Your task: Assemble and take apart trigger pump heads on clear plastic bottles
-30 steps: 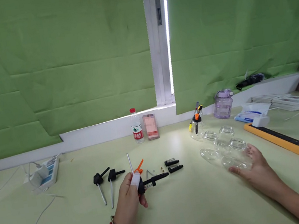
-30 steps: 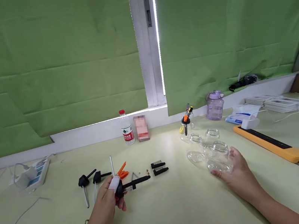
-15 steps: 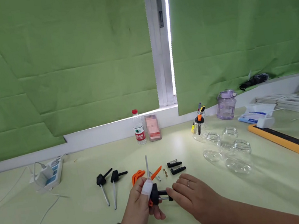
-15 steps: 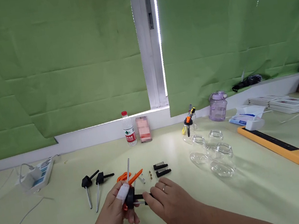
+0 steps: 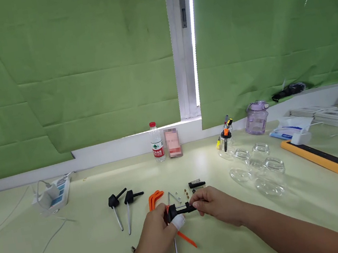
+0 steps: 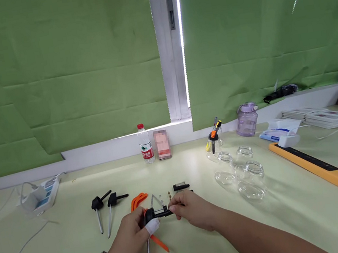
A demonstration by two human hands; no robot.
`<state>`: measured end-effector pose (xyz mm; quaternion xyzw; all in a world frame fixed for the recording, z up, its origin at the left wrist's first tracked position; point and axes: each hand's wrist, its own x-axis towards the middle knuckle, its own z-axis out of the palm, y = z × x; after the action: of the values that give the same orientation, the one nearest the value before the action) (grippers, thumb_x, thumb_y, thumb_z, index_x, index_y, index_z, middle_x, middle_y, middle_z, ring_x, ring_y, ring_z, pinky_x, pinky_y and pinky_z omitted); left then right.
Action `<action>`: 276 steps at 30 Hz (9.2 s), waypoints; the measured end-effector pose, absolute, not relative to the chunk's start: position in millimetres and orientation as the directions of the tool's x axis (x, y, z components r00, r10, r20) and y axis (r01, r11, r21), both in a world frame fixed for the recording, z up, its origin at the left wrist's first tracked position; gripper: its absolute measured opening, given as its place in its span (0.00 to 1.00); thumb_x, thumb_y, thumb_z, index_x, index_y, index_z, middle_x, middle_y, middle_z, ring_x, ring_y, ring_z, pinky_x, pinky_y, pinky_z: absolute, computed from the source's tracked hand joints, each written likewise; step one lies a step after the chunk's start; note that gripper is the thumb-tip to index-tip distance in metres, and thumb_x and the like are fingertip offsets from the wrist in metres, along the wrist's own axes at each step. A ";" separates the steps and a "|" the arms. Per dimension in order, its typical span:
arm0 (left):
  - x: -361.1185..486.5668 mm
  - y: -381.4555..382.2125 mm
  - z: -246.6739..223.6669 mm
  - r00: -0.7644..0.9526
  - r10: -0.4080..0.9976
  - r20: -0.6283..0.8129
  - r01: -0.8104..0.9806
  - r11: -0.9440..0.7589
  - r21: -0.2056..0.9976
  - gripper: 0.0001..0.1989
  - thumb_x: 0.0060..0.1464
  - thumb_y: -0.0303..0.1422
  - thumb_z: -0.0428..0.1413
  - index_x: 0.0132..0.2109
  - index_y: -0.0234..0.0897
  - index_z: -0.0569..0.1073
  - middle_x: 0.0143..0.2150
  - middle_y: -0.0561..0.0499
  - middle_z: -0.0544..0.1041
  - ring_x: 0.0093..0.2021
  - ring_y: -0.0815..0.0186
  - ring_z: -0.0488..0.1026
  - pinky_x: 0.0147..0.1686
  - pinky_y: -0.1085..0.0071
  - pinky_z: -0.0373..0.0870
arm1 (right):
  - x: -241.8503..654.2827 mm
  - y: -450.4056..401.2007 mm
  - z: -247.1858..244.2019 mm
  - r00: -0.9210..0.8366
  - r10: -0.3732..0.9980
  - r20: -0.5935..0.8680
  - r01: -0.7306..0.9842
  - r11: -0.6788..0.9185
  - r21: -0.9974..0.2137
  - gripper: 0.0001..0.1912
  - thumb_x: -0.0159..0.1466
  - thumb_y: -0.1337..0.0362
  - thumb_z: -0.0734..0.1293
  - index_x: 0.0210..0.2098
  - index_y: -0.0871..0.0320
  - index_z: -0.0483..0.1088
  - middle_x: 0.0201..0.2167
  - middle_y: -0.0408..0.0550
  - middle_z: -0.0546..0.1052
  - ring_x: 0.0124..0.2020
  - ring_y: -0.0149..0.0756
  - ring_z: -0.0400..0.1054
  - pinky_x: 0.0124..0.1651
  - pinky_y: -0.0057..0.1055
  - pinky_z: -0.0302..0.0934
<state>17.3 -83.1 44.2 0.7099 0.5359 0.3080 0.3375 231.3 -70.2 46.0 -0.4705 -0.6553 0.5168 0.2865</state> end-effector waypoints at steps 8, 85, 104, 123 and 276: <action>19.3 -72.7 28.8 0.263 0.940 -0.215 0.528 0.046 0.848 0.17 0.46 0.46 0.56 0.32 0.35 0.67 0.22 0.54 0.63 0.25 0.63 0.63 0.25 0.69 0.58 | 229.3 -55.8 3.0 -0.320 0.947 -0.020 0.416 0.121 -0.901 0.07 0.58 0.70 0.60 0.35 0.57 0.68 0.23 0.40 0.70 0.26 0.31 0.61 0.33 0.27 0.54; 18.9 -66.3 34.8 0.211 0.958 -0.192 0.591 0.031 0.806 0.13 0.49 0.43 0.53 0.27 0.38 0.63 0.19 0.57 0.59 0.21 0.65 0.62 0.22 0.69 0.56 | 210.5 -46.9 -3.5 -0.350 0.933 0.082 0.529 0.269 -0.805 0.08 0.60 0.73 0.58 0.37 0.55 0.62 0.23 0.39 0.67 0.24 0.30 0.58 0.28 0.24 0.49; 21.3 -67.2 33.1 0.155 0.972 -0.175 0.625 0.040 0.779 0.14 0.48 0.44 0.52 0.28 0.38 0.63 0.20 0.55 0.60 0.22 0.64 0.62 0.21 0.69 0.56 | 236.5 -42.6 7.1 -0.352 0.936 -0.002 0.452 0.168 -0.876 0.04 0.57 0.71 0.60 0.31 0.56 0.63 0.22 0.39 0.68 0.24 0.29 0.59 0.30 0.26 0.54; 20.8 -64.8 35.3 0.195 0.964 -0.178 0.640 0.012 0.768 0.15 0.50 0.44 0.52 0.27 0.38 0.61 0.21 0.56 0.60 0.20 0.67 0.59 0.22 0.70 0.56 | 268.5 -37.6 50.9 -0.239 0.970 0.049 0.731 0.213 -0.648 0.10 0.58 0.58 0.63 0.28 0.56 0.73 0.27 0.44 0.74 0.28 0.34 0.64 0.30 0.28 0.55; 26.2 -83.9 41.2 0.890 0.454 -0.031 0.343 -0.625 0.701 0.09 0.40 0.34 0.58 0.27 0.39 0.65 0.25 0.58 0.65 0.25 0.72 0.62 0.28 0.78 0.60 | 192.9 -41.4 -7.8 -0.568 0.745 0.349 0.648 0.666 -0.369 0.09 0.63 0.65 0.63 0.31 0.58 0.75 0.30 0.47 0.77 0.33 0.35 0.70 0.36 0.27 0.60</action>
<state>26.2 -83.9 41.2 0.8983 0.2219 0.0744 0.3718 192.9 -41.4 -7.8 -0.3959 -0.8797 0.1001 0.2435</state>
